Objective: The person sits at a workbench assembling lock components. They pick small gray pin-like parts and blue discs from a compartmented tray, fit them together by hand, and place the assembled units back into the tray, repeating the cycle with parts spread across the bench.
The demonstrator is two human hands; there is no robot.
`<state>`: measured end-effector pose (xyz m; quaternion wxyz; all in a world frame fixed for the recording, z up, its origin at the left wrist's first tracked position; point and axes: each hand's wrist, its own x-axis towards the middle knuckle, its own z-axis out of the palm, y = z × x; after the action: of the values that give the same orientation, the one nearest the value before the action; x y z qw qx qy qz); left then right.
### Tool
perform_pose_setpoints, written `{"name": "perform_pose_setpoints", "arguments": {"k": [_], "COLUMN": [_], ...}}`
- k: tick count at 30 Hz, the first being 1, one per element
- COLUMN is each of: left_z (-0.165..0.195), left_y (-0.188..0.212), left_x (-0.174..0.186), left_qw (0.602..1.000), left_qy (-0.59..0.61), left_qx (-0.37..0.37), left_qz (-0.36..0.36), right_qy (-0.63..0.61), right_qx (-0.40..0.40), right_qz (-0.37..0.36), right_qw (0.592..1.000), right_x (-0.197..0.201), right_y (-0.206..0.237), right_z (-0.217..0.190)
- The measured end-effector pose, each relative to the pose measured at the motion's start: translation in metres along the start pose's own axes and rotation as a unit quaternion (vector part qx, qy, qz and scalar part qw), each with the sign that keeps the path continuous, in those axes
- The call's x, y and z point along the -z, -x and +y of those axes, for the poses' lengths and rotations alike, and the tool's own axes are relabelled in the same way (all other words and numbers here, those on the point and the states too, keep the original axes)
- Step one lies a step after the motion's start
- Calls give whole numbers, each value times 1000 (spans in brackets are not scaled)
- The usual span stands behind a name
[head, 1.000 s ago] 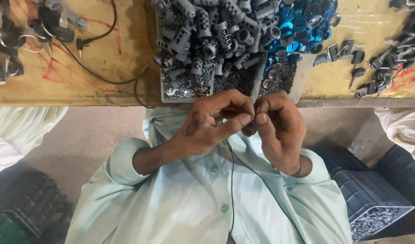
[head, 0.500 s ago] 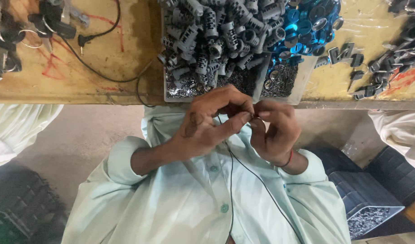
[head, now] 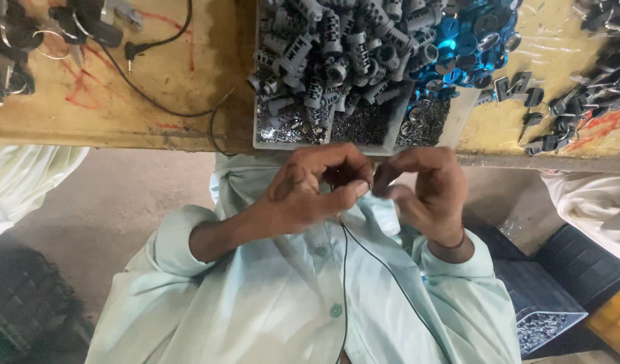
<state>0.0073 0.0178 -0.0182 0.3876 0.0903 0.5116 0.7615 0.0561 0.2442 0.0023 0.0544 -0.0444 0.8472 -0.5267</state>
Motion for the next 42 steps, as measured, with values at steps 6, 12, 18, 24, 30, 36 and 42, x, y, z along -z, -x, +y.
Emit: {"name": "perform_pose_setpoints", "arguments": {"k": [6, 12, 18, 24, 30, 36, 42], "left_z": [-3, -1, -1, -3, -2, 3, 0], "left_y": [4, -5, -7, -1, -2, 2, 4], "left_x": [-1, 2, -11, -13, -16, -28, -19], "left_qw": [998, 995, 994, 991, 992, 951, 920], "left_qy": [18, 90, 63, 32, 27, -191, -266], "left_qx": [51, 36, 71, 72, 29, -203, -252], "left_qz": [-9, -21, 60, 110, 118, 132, 143], "right_qy": [381, 116, 119, 195, 182, 266, 280], "right_qx": [-6, -4, 47, 139, 165, 105, -71], "right_qz": [-2, -62, 23, 82, 49, 70, 2], "right_qw": [924, 991, 992, 967, 968, 956, 957], "right_x": [-13, 8, 2, -7, 3, -10, 22], "right_y": [-50, -27, 1, -3, -8, -2, -13], "right_z": [-15, -27, -12, -17, -18, -35, -25]}}
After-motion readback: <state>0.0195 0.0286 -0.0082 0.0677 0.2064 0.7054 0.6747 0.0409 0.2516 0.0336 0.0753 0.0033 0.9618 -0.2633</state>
